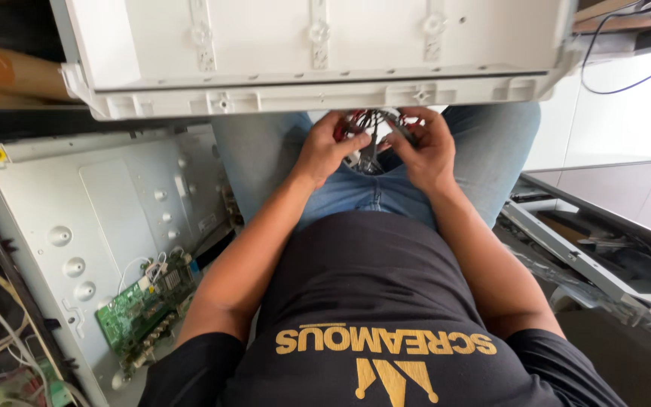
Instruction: The person connects wires to a power supply and uses a multimeter to test the LED strips inside a white rectangular light fixture. The person then wipes the fixture's surface with a brush and continues testing the LEDs.
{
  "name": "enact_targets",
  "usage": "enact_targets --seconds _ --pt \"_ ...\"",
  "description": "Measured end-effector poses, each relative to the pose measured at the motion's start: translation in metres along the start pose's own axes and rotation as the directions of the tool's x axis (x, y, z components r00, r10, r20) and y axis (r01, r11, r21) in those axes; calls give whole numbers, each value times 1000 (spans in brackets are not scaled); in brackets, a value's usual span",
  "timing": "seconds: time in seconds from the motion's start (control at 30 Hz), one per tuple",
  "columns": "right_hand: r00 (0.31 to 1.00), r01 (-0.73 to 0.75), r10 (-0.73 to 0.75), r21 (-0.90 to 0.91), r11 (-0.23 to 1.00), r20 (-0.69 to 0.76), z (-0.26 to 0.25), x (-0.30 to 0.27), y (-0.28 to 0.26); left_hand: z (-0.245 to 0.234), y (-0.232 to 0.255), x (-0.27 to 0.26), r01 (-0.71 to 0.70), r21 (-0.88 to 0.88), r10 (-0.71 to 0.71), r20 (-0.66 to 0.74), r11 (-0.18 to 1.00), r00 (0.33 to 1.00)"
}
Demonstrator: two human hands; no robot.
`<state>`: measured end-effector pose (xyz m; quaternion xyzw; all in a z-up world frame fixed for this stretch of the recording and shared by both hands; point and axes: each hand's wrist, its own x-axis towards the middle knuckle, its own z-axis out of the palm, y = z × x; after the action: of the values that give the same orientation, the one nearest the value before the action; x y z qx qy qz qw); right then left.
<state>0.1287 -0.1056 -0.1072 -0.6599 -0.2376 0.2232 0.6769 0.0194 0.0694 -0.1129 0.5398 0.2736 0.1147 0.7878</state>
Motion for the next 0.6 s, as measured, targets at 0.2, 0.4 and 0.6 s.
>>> enact_targets --seconds 0.2,0.4,0.6 --pt "991 119 -121 40 992 63 -21 -18 -26 5 33 -38 -129 383 107 78 915 991" --pt "911 346 -373 167 923 177 -26 -37 -141 40 153 -97 -491 169 434 287 855 854" --pt "974 196 -210 151 969 80 -1 -21 -217 52 145 -106 -203 -49 209 178 978 962"
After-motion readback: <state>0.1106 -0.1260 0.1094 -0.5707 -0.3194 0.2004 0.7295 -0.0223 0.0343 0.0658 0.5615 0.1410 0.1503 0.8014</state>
